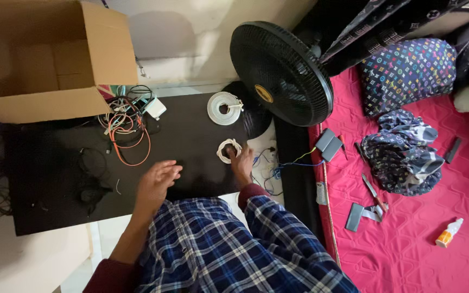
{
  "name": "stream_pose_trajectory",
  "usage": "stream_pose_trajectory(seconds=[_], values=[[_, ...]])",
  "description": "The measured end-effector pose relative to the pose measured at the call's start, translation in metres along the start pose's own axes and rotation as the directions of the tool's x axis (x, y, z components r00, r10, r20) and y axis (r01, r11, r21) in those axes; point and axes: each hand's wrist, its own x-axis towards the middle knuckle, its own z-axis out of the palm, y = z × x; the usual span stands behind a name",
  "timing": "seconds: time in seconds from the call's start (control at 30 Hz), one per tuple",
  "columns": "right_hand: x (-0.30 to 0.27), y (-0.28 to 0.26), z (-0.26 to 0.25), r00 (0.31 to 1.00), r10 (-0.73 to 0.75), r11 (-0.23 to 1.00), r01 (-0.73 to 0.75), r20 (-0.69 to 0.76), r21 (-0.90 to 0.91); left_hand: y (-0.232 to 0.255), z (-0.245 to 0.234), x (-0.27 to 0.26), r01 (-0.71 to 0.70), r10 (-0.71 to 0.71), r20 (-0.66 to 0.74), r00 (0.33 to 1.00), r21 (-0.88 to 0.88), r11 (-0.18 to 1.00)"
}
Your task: The person untangles and coils a white LED strip and an orange cable on a cluttered table. They repeatedly unwind and re-coil the items, placing them back on the table surface.
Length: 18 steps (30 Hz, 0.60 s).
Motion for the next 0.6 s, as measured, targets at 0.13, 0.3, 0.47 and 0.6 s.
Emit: stream_pose_trajectory(seconds=[0.13, 0.3, 0.47, 0.6], values=[[-0.021, -0.033, -0.018, 0.997, 0.034, 0.999, -0.031, -0.067, 0.039, -0.014, 0.007, 0.011, -0.047, 0.049, 0.051, 0.997, -0.046, 0.998], [-0.016, -0.078, -0.047, 0.983, 0.181, 0.983, -0.18, 0.01, -0.03, -0.025, 0.009, 0.01, -0.056, 0.056, -0.005, 0.998, -0.023, 0.998], [-0.008, -0.095, -0.062, 0.956, -0.216, 0.717, 0.292, 0.197, -0.633, -0.031, 0.0, 0.005, -0.129, 0.128, -0.037, 0.991, -0.029, 0.991], [0.0, -0.099, -0.062, 0.987, 0.024, 0.874, 0.058, 0.162, -0.482, -0.028, -0.005, -0.003, -0.123, 0.116, -0.08, 0.99, -0.098, 0.988]])
